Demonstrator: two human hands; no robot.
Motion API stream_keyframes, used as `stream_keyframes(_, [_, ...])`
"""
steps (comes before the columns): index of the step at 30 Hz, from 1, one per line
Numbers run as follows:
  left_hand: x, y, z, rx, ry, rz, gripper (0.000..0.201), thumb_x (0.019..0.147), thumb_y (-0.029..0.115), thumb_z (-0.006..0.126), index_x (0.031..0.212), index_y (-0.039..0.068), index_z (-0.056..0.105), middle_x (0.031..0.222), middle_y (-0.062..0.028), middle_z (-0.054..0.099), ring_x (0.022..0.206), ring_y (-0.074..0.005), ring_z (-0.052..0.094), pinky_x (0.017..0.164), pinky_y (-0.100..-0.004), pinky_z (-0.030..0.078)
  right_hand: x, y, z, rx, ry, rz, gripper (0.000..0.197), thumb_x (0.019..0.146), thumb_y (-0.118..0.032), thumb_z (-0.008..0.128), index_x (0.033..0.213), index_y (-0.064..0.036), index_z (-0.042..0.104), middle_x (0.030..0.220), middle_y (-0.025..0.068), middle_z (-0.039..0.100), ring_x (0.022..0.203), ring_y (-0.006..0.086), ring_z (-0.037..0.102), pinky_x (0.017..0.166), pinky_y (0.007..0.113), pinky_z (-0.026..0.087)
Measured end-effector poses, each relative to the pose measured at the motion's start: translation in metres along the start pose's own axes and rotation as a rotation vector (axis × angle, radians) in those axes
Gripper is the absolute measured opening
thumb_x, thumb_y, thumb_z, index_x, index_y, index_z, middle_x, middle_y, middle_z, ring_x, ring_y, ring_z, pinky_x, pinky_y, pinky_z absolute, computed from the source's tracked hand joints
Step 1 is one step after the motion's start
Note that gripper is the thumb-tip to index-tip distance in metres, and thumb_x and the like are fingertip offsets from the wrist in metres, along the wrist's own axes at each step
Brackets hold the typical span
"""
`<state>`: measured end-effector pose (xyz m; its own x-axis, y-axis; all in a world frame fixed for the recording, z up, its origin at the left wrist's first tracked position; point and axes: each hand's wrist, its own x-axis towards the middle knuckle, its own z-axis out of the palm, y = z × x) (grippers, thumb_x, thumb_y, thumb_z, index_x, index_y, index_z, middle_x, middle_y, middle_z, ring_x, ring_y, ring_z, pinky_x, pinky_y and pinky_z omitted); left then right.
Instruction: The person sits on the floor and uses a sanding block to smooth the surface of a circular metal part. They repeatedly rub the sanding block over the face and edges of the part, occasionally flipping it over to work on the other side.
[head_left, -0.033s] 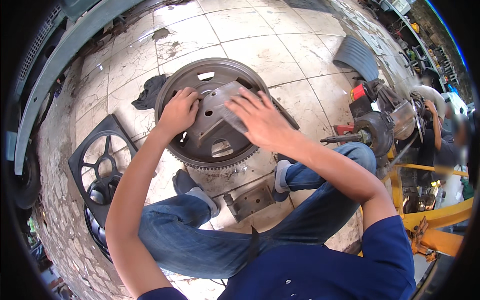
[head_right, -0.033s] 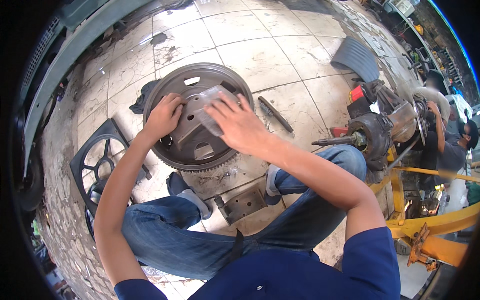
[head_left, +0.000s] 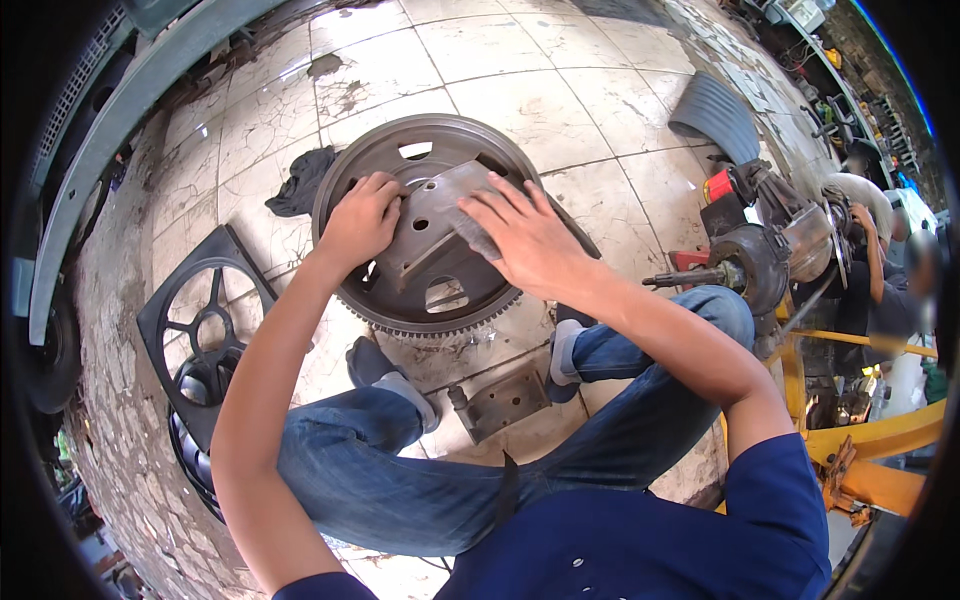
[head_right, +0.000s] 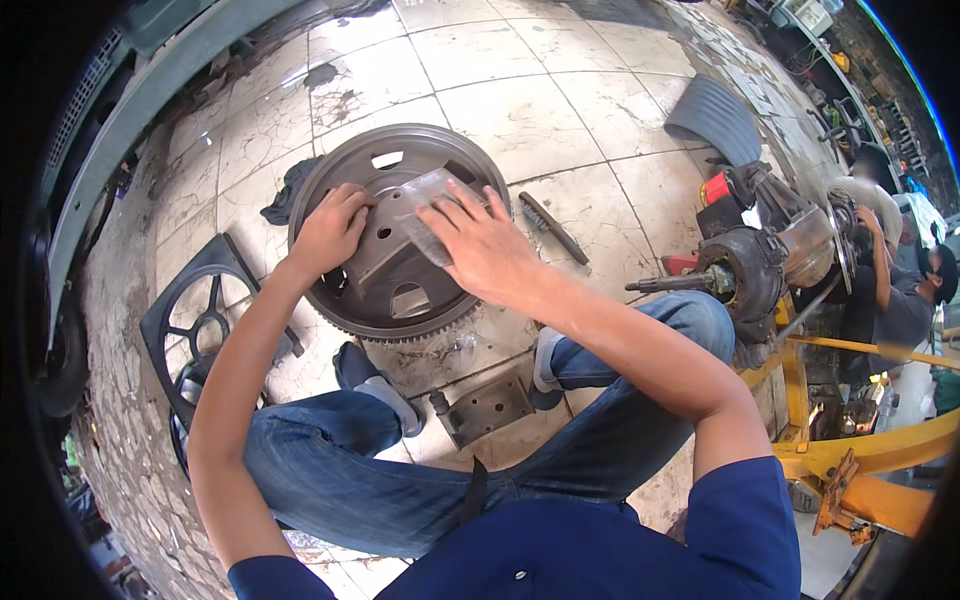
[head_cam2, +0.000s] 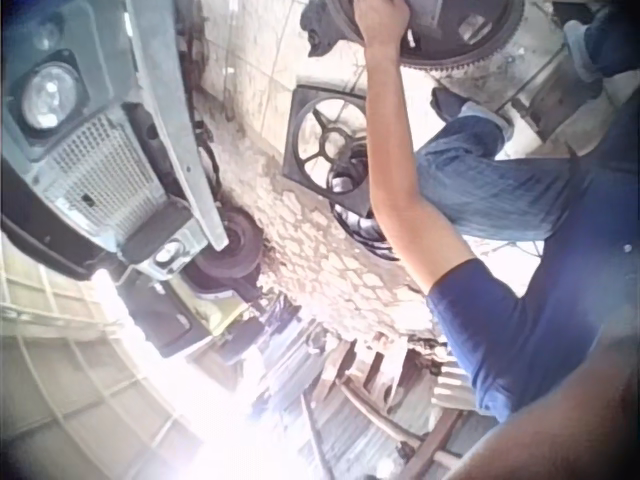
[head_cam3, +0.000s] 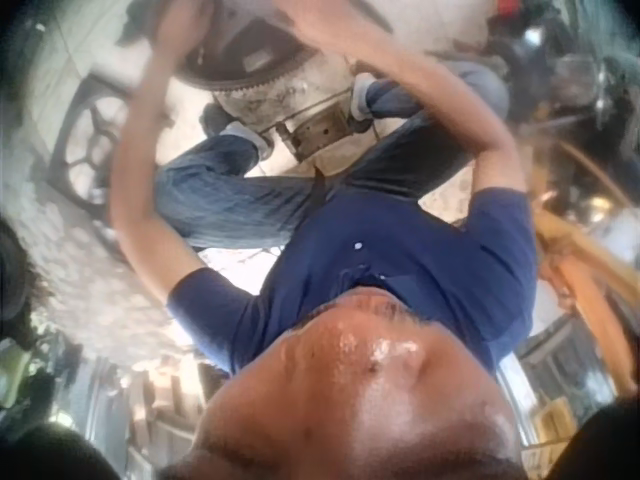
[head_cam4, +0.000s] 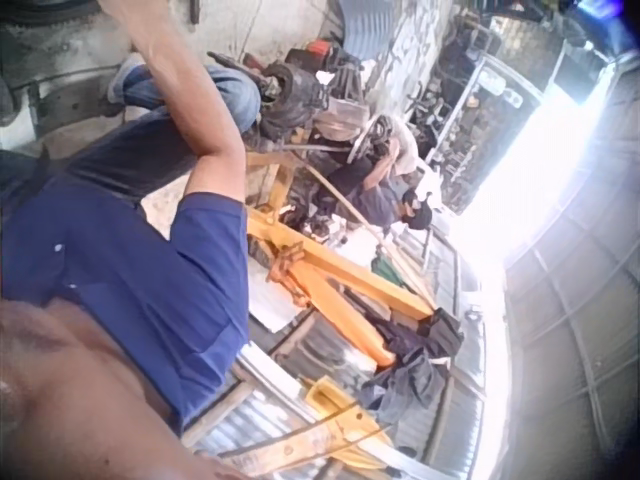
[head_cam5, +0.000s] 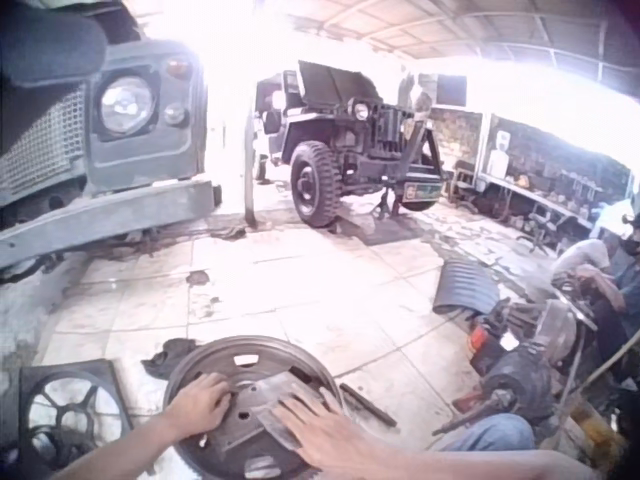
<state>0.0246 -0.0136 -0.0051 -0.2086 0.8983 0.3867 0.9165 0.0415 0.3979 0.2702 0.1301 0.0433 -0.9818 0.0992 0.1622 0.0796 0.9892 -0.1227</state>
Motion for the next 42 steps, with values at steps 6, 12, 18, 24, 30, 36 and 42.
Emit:
stream_keyframes(6, [0.005, -0.001, -0.001, 0.002, 0.012, -0.006, 0.014, 0.093, 0.008, 0.058, 0.103, 0.004, 0.068, 0.109, -0.0106, 0.064, 0.103, -0.0326, 0.062, 0.092, -0.0431, 0.052, 0.006, 0.003, 0.002, 0.02, 0.024, -0.006, 0.056, 0.101, -0.031, 0.06, 0.149, -0.0073, 0.042, 0.149, 0.0153, 0.048, 0.148, 0.0349, 0.034, 0.118, 0.059, 0.031])
stream_keyframes(12, [0.007, -0.002, 0.0, 0.01, -0.009, -0.012, 0.015, 0.093, 0.008, 0.058, 0.104, 0.004, 0.068, 0.111, -0.0114, 0.064, 0.105, -0.0331, 0.062, 0.092, -0.0433, 0.052, 0.005, -0.006, 0.005, 0.025, 0.079, -0.025, 0.052, 0.101, -0.031, 0.058, 0.144, -0.0044, 0.047, 0.143, 0.0181, 0.052, 0.144, 0.0375, 0.04, 0.115, 0.064, 0.032])
stream_keyframes(18, [0.006, 0.0, 0.001, 0.003, -0.008, -0.011, 0.016, 0.093, 0.008, 0.058, 0.105, 0.003, 0.068, 0.112, -0.0118, 0.063, 0.105, -0.0335, 0.062, 0.093, -0.0436, 0.052, 0.003, -0.004, 0.002, -0.037, 0.039, 0.064, 0.054, 0.104, -0.033, 0.054, 0.149, -0.0056, 0.042, 0.148, 0.0169, 0.049, 0.146, 0.0343, 0.037, 0.117, 0.061, 0.03])
stream_keyframes(24, [0.007, -0.001, -0.001, -0.004, -0.013, -0.021, 0.017, 0.093, 0.008, 0.058, 0.106, 0.004, 0.068, 0.111, -0.0106, 0.064, 0.105, -0.0327, 0.062, 0.093, -0.0433, 0.052, 0.002, 0.005, 0.0, -0.005, 0.038, 0.067, 0.058, 0.103, -0.031, 0.053, 0.151, -0.0006, 0.039, 0.152, 0.0193, 0.046, 0.147, 0.0348, 0.037, 0.117, 0.064, 0.029])
stream_keyframes(30, [0.007, -0.001, -0.001, -0.003, -0.015, -0.025, 0.015, 0.093, 0.008, 0.059, 0.105, 0.004, 0.068, 0.111, -0.0114, 0.063, 0.104, -0.0335, 0.062, 0.093, -0.0429, 0.052, -0.002, 0.0, 0.006, 0.016, 0.043, 0.036, 0.054, 0.108, -0.034, 0.045, 0.155, -0.0081, 0.038, 0.154, 0.0155, 0.047, 0.147, 0.0317, 0.038, 0.12, 0.056, 0.028])
stream_keyframes(36, [0.007, 0.002, -0.006, 0.016, -0.044, 0.0, 0.018, 0.094, 0.008, 0.059, 0.109, 0.004, 0.066, 0.113, -0.0126, 0.063, 0.106, -0.0338, 0.061, 0.093, -0.044, 0.051, 0.0, 0.032, -0.014, 0.272, -0.004, 0.086, 0.046, 0.11, -0.025, 0.041, 0.151, -0.0061, 0.044, 0.144, 0.0195, 0.056, 0.133, 0.0362, 0.054, 0.114, 0.046, 0.043])
stream_keyframes(42, [0.018, 0.032, -0.018, -0.001, -0.086, -0.035, 0.023, 0.097, 0.008, 0.057, 0.118, 0.003, 0.065, 0.121, -0.0134, 0.063, 0.115, -0.0349, 0.06, 0.101, -0.0435, 0.048, 0.004, 0.066, -0.061, 0.33, -0.173, 0.266, 0.048, 0.108, -0.016, 0.042, 0.154, -0.0073, 0.039, 0.139, 0.0219, 0.058, 0.119, 0.0389, 0.062, 0.105, 0.046, 0.052])
